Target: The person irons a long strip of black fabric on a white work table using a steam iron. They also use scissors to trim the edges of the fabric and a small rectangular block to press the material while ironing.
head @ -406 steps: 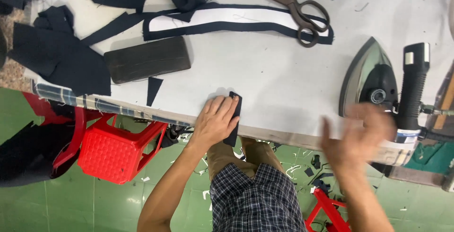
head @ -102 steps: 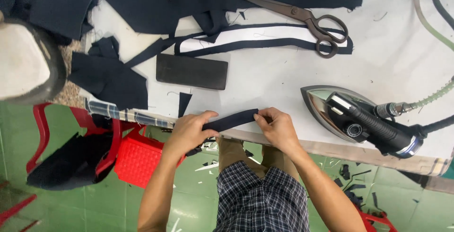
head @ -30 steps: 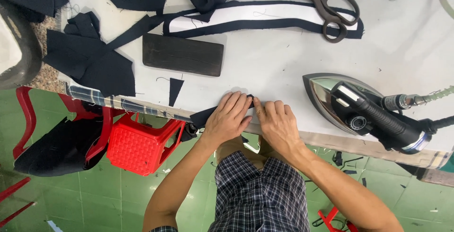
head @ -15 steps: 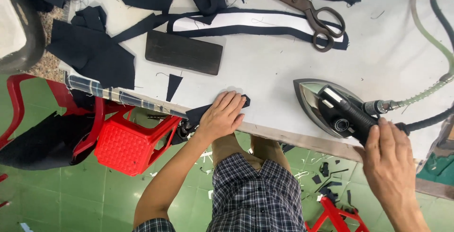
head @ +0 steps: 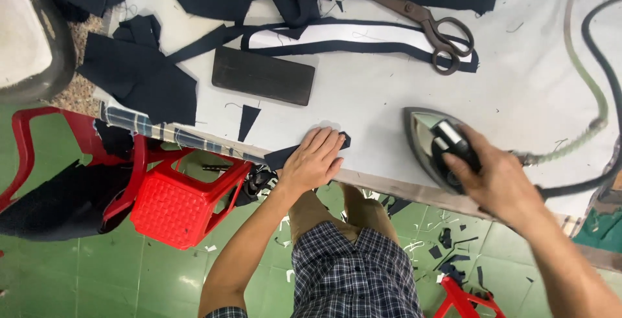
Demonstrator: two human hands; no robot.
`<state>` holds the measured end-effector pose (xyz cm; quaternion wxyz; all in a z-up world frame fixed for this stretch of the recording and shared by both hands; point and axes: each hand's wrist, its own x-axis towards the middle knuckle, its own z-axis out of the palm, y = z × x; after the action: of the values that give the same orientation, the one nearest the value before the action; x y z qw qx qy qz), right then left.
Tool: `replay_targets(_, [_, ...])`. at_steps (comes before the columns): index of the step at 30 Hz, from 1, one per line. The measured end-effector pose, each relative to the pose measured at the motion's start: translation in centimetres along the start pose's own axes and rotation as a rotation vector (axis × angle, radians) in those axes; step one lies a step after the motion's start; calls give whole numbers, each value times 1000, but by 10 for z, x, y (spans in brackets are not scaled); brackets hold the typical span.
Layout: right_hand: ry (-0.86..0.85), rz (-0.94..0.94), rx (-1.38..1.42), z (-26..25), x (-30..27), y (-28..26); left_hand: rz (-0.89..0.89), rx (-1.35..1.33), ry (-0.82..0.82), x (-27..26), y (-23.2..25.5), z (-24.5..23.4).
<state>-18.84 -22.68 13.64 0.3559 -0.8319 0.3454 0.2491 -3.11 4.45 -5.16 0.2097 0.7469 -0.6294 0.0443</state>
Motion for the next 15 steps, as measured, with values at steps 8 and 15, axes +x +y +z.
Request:
replay_targets(8, [129,57,-228,66,-14,-48,11,-31,195,-7,-4,24])
replay_targets(15, [141,-59,-339,94,-1,-48,-3,-54,185,-10,-4,28])
